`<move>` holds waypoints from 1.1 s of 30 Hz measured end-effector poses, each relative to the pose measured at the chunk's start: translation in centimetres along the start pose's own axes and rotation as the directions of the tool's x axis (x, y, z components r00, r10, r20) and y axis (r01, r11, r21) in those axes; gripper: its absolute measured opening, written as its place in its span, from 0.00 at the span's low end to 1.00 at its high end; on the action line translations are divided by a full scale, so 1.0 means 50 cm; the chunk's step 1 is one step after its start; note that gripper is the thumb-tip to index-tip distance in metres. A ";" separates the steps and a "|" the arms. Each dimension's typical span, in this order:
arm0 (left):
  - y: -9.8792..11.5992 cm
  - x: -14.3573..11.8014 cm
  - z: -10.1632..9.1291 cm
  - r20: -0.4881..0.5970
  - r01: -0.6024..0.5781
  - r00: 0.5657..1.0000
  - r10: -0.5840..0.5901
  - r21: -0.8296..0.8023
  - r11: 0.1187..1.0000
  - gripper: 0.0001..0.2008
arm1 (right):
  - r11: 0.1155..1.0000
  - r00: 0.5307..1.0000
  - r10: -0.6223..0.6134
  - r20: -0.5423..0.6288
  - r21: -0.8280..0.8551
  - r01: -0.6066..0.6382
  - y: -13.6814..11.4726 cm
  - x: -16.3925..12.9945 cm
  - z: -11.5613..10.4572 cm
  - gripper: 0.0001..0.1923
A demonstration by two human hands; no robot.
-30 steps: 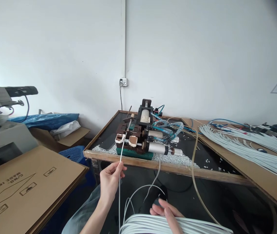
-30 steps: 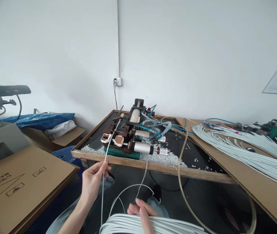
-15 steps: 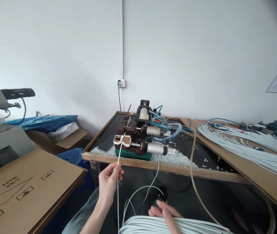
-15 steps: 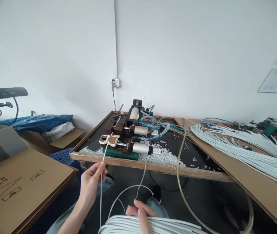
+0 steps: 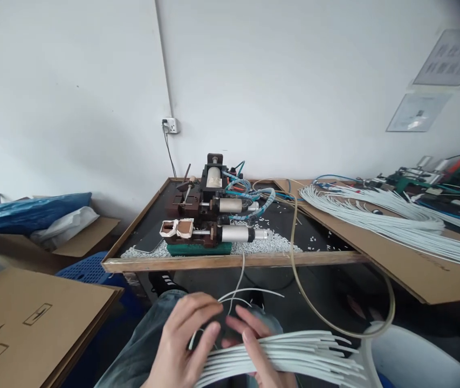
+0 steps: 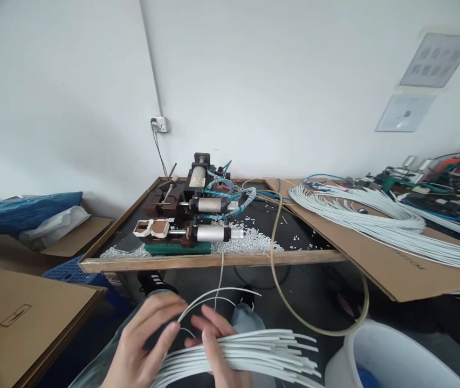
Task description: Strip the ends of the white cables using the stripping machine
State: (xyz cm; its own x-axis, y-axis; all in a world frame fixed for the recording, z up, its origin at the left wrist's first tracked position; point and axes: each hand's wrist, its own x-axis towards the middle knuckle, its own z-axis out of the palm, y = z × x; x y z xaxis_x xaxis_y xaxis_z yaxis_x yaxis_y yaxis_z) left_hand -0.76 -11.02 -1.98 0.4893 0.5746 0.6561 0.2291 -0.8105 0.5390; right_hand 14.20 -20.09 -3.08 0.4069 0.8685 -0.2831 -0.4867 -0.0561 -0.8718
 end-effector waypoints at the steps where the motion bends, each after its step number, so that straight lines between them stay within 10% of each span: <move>1: 0.013 0.004 -0.004 0.094 -0.038 0.995 0.040 -0.027 0.999 0.12 | 1.000 1.000 -0.012 0.017 0.024 0.012 0.002 0.001 0.003 0.30; 4: 0.038 0.013 -0.006 0.283 -0.050 0.957 0.065 -0.059 0.997 0.09 | 0.998 0.995 -0.047 0.089 0.048 0.043 0.003 0.001 0.008 0.30; 13: 0.035 0.011 -0.002 0.384 0.082 0.922 -0.039 -0.096 0.992 0.07 | 0.995 0.984 -0.097 0.147 0.053 0.090 0.001 -0.013 0.019 0.23; 22: 0.025 -0.005 0.016 0.050 0.238 0.971 -0.233 -0.156 0.959 0.11 | 0.999 0.998 -0.020 0.067 -0.034 0.022 -0.008 -0.018 0.018 0.22; 29: -0.045 0.032 0.000 -0.328 0.481 0.690 -0.645 -0.458 0.747 0.15 | 0.998 0.999 0.050 -0.004 -0.045 -0.050 -0.031 -0.019 -0.004 0.25; 33: -0.084 0.069 0.005 -0.414 0.408 0.631 -0.656 -0.541 0.735 0.17 | 0.998 0.998 -0.010 -0.065 0.063 0.014 -0.061 -0.025 0.003 0.23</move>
State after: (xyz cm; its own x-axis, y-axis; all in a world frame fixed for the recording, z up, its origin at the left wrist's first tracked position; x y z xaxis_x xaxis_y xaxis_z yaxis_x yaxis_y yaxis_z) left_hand 0.16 -5.64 -2.10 -0.1896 0.9413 0.2794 -0.0873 -0.2996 0.9501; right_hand 15.04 -20.95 -0.01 0.4611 0.8350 -0.3002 -0.5291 -0.0129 -0.8484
